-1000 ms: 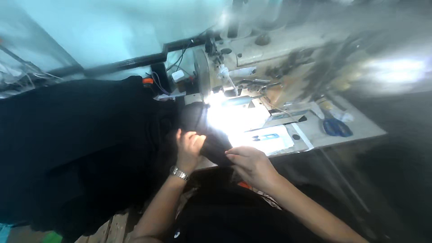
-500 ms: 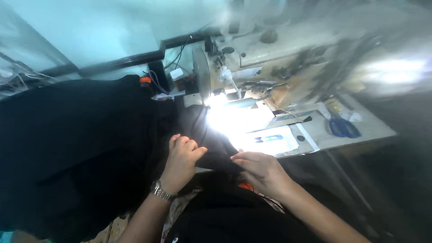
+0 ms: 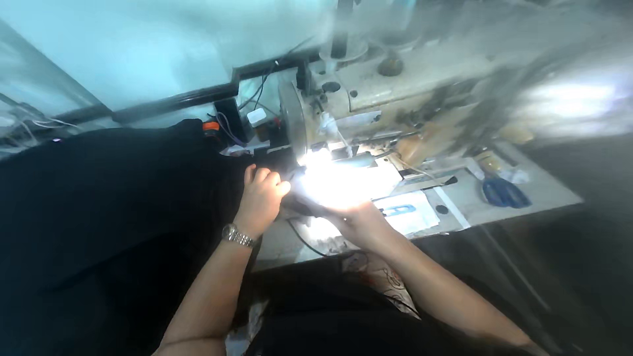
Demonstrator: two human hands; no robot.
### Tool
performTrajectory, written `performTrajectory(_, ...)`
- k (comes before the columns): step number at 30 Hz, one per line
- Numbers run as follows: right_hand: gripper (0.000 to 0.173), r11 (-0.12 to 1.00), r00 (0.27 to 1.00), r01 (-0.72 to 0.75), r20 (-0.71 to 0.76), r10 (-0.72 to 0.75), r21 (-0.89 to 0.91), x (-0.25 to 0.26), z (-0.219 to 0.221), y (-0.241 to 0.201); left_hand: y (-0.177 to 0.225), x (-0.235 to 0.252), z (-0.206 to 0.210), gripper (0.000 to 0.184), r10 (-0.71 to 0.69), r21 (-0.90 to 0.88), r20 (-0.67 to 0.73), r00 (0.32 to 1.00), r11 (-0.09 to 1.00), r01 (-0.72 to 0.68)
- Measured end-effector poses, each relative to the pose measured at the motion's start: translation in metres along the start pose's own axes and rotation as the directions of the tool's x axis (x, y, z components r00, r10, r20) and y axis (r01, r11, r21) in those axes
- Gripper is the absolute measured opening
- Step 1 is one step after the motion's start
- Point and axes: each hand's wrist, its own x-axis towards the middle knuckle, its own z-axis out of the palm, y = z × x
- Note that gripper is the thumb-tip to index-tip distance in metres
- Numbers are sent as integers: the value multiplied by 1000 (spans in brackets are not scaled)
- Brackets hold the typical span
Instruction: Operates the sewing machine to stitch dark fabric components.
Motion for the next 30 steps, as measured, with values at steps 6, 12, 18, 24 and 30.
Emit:
performTrajectory(6,26,986,986,-166,-26,165,-17,17,21,6,-13,7,-5,32,-95,149,59,994,985,85)
performTrajectory(12,25,988,988,-152,38,152,-4,14,20,10,36,-52,-75,36,40,-163,0,999,986,-40)
performTrajectory(18,22,996,999,40,25,-38,-78,-25,19,-4,77,-77,-53,32,322,-657,-69,944,697,-286)
performTrajectory(24,21,998,996,11,85,-6,-68,-28,13,-2,65,-65,-26,34,89,-75,324,942,995,-68)
performTrajectory(30,21,997,997,70,-26,-71,-44,-7,20,1,77,-88,-83,37,416,-418,-1,909,826,-378)
